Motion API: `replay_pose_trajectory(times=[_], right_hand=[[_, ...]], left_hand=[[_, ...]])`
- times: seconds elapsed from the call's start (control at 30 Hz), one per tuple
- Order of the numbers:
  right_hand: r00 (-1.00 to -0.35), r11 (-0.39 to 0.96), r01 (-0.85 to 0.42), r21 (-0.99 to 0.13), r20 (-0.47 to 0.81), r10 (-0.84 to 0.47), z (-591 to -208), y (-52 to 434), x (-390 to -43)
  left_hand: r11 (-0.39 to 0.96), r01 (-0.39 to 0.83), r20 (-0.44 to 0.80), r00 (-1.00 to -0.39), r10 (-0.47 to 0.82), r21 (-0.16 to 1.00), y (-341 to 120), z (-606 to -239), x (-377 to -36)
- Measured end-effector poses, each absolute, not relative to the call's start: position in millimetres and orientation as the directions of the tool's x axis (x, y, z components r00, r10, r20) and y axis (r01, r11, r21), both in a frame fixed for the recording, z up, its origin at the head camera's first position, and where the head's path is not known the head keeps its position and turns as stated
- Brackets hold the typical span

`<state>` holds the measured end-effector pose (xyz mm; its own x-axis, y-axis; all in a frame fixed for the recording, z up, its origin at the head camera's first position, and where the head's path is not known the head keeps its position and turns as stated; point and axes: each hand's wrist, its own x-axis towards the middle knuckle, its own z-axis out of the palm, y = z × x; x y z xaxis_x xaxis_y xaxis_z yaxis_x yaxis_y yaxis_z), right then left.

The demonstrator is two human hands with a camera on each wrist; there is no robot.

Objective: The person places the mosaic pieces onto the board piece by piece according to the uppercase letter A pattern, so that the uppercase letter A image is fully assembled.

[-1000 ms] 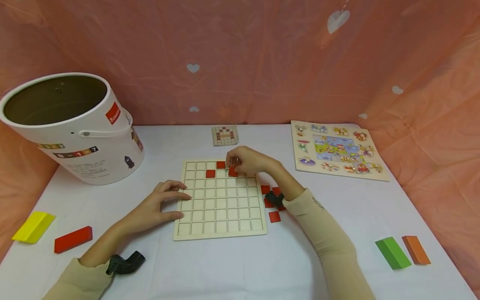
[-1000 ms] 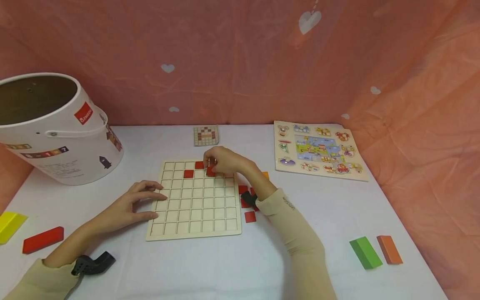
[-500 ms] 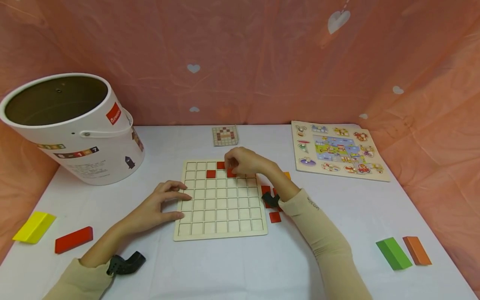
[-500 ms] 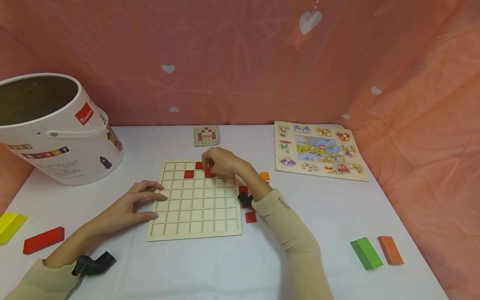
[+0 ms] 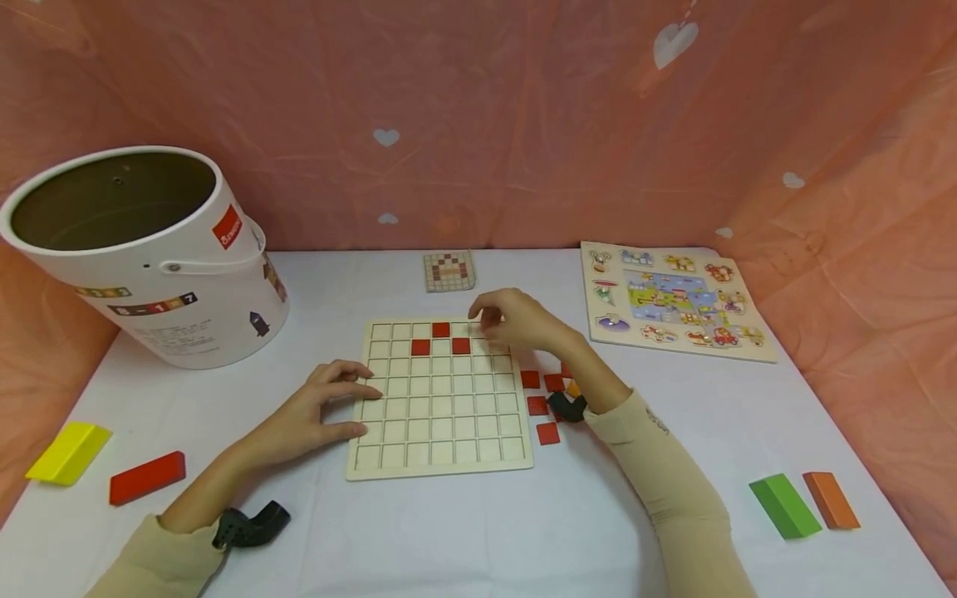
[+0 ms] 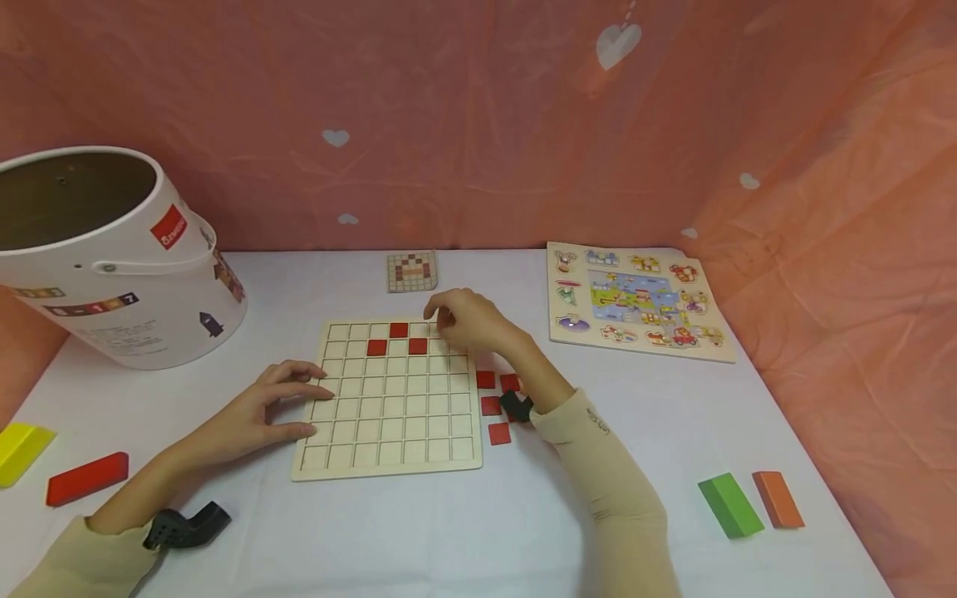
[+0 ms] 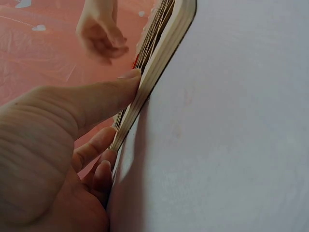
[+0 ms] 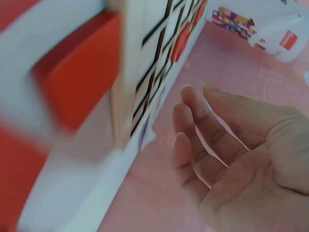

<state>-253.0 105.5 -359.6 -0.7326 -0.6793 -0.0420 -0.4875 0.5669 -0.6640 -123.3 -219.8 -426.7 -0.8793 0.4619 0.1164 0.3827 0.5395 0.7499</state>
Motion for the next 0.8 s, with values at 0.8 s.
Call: replay_pose_trajectory(times=[0.8], right_hand=[[-0.683, 0.557, -0.346, -0.755, -0.204, -0.701, -377.4, 171.0, -214.5]], left_hand=[[0.535, 0.362, 0.093, -0.881, 0.463, 0.763, -219.8, -424.4, -123.8]])
